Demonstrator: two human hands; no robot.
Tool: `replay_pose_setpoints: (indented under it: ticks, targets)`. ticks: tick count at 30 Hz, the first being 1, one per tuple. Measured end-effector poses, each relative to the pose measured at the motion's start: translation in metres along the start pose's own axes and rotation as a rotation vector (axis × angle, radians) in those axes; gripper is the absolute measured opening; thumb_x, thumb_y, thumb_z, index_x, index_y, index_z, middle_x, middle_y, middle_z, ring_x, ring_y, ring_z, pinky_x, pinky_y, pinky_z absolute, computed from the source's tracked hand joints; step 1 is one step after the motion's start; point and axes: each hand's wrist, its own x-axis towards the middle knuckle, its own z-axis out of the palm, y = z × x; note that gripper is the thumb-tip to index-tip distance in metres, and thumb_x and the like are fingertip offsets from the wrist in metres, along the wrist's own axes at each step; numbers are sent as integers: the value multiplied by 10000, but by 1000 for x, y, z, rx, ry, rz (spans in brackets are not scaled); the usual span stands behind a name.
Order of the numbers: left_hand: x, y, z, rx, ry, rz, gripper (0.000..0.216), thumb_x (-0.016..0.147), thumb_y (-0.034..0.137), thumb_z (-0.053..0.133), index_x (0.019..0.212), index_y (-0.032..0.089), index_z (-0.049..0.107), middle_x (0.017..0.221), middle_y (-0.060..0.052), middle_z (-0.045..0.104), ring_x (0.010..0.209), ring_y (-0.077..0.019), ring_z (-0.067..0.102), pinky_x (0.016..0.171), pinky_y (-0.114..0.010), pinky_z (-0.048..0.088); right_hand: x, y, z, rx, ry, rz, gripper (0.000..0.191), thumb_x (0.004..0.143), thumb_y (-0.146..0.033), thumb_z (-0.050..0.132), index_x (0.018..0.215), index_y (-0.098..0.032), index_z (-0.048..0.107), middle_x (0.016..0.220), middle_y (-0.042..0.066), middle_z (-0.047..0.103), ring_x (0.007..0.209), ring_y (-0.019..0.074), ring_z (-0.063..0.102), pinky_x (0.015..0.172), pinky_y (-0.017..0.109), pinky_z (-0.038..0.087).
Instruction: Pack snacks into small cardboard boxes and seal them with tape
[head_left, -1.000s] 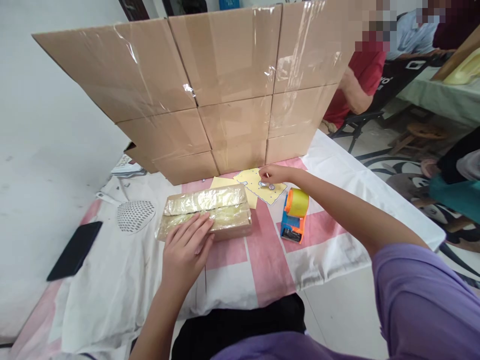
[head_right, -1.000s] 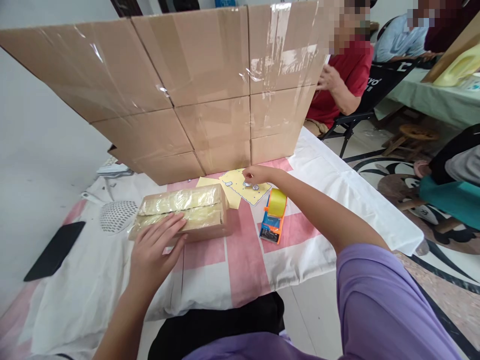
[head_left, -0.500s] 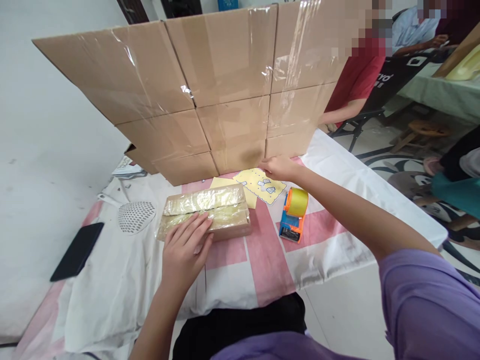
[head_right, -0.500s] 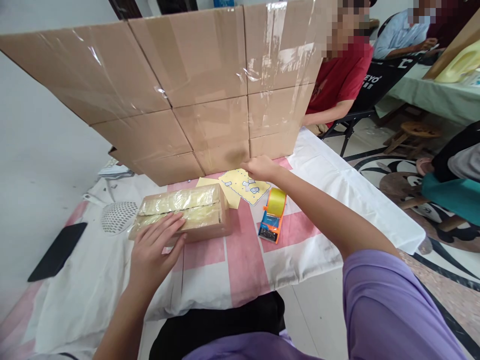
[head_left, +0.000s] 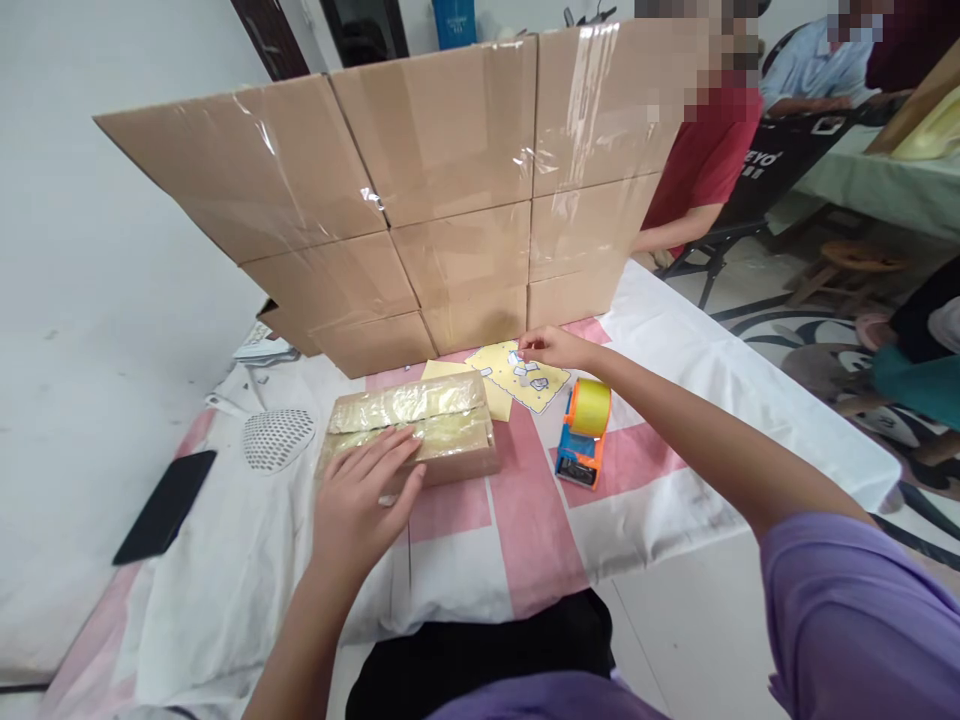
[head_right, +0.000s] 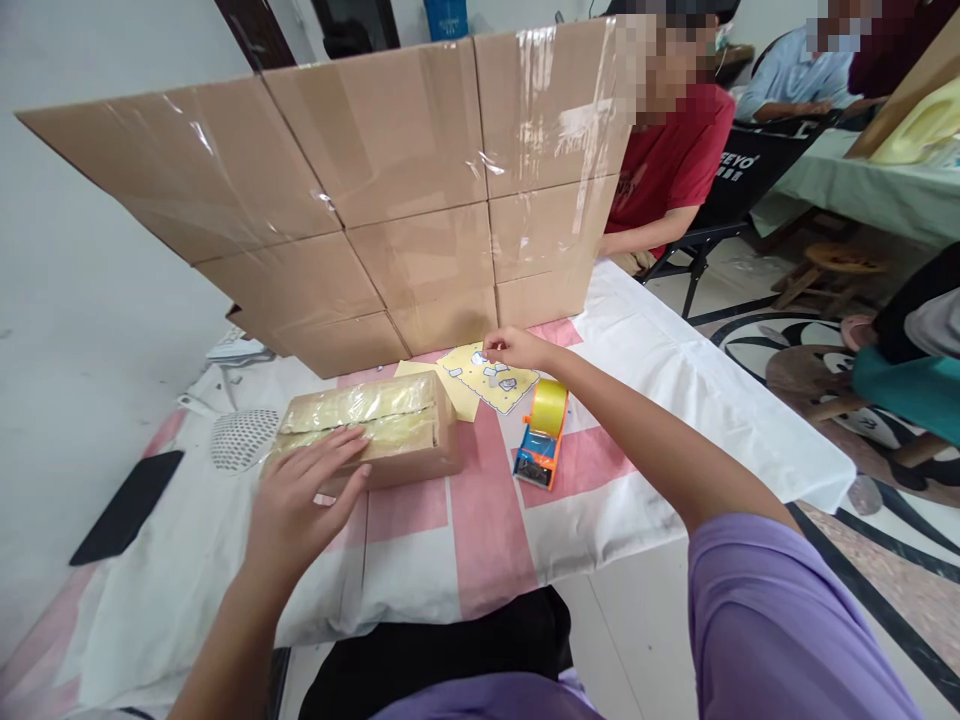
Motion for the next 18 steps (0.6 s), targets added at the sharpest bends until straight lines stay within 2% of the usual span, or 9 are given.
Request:
replay_pose_setpoints:
  ticks: [3,5,8,10,12,14,18]
  targets:
    - [39,7,-7,13,53,-30,91,945,282,634,1000,243,696,976,-28,806,922,-244,755,807,-391,474,-2,-8,0,-12,36,0,317,836,-470,617,805,-158,668,729,27,631,680,153,552,618,274,397]
    - [80,15,-2,-7,-5,-67,138,962,327,598,954,255,715,925,-11,804,890,-241,744,782,-391,463,-4,-20,0,-18,57,-19,304,844,-453,617,804,-157,673,709,19,622,652,144,537,596,269,382]
    - [145,24,23,-122,-324,-146,203,927,415,625,1020,280,745,1011,-6,805,928,-258,734,744,-377,466,-10,-42,1,-10,105,-76,276,860,-420,611,777,-160,656,655,-7,579,602,122,492,575,261,357]
    - [176,25,43,-255,-489,-216,182,874,388,672,970,259,758,992,-20,808,917,-250,734,709,-343,476,-15,-54,4,17,156,-101,281,868,-420,607,752,-165,635,630,-19,556,578,112,465,561,257,342]
    - [192,22,60,-395,-579,-267,121,841,311,675,865,228,759,917,-33,807,862,-223,733,680,-309,480,-20,-60,7,32,234,-97,288,870,-428,607,746,-169,628,632,-17,565,566,110,458,551,256,332]
    - [195,17,72,-481,-616,-306,118,821,263,655,793,204,753,849,-42,798,796,-203,725,660,-292,481,-26,-60,10,14,334,-75,285,868,-429,613,748,-171,630,644,-8,589,567,114,465,555,260,334]
    - [194,6,91,-554,-721,-373,140,797,231,631,812,173,756,834,-62,795,785,-195,727,677,-282,511,-38,-52,12,26,460,-41,332,871,-478,616,724,-181,608,649,-1,597,589,125,480,572,266,349]
